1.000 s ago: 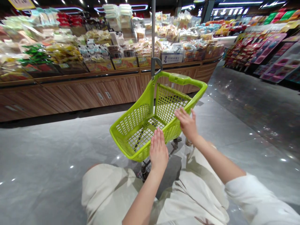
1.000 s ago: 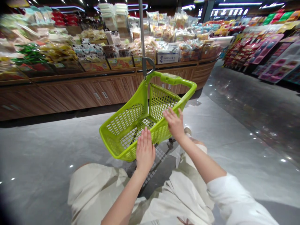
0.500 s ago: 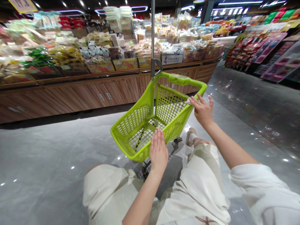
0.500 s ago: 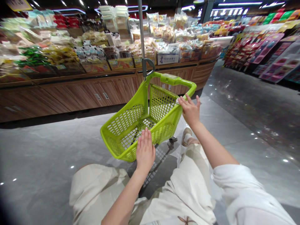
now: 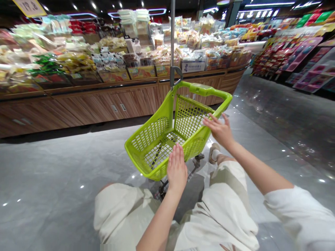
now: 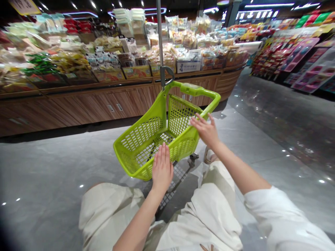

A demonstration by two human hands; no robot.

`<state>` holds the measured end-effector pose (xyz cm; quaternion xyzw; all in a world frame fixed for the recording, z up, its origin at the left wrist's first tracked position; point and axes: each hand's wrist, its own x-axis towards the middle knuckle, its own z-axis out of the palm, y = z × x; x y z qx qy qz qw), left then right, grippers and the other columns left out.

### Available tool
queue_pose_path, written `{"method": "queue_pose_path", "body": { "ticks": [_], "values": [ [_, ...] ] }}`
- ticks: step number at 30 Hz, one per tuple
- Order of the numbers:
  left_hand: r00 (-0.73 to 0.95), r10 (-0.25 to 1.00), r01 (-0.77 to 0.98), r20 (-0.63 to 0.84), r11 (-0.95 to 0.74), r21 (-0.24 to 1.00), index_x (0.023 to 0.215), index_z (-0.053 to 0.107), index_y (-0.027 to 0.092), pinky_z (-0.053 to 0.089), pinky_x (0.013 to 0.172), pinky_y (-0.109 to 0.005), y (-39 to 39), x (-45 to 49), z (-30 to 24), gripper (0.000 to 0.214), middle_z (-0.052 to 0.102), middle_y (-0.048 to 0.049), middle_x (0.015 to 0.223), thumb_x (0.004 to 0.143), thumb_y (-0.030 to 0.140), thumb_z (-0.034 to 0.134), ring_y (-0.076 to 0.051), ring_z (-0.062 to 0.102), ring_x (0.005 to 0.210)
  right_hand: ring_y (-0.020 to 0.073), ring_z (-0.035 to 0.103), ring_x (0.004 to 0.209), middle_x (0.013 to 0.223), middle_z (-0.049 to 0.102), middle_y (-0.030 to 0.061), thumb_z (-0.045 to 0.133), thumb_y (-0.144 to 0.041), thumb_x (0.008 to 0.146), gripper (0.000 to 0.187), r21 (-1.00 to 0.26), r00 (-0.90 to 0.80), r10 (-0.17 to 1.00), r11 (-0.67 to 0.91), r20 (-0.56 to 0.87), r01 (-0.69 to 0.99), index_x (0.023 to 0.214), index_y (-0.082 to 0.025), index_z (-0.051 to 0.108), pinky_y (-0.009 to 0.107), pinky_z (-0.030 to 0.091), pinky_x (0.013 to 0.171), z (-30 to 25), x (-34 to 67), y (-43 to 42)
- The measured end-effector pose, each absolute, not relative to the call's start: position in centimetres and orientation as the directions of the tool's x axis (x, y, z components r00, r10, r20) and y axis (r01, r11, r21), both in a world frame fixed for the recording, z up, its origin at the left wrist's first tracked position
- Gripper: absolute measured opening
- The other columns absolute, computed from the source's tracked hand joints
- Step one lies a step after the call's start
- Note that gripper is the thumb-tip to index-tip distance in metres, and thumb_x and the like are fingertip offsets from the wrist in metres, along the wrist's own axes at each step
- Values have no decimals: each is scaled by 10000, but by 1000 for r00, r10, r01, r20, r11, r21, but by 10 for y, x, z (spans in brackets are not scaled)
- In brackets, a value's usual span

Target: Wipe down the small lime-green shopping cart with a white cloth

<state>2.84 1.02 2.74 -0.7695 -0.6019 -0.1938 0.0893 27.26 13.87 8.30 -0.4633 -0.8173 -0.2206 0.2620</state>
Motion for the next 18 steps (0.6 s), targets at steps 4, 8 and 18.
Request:
{"method": "queue_pose_path", "body": {
  "ticks": [4,8,18],
  "values": [
    [183,886,959,426,-256,119,1545,36,63,225,1225,-421,11,34,25,816,117,-141,1631,867,162,479,-247,104,1513,276,423,1392,1348,615,79,433,-68,889,493,25,-210,673,274,710,961,1339,-228,556,646,135,1149,95,298,158],
    [171,884,960,436,-249,128,1544,-15,85,238,1221,-434,10,38,25,819,122,-137,1630,875,145,453,-246,116,1510,244,430,1389,1383,589,64,426,-24,837,591,-35,-281,690,405,668,914,1378,-242,519,594,133,1180,66,226,115],
    [211,884,960,417,-269,83,1546,52,64,210,1228,-404,10,27,28,815,105,-129,1635,860,156,482,-237,82,1515,183,452,1372,1352,612,-1,453,-109,953,432,177,-575,558,608,598,774,1335,-285,549,519,120,1208,66,231,114]
  ]
}}
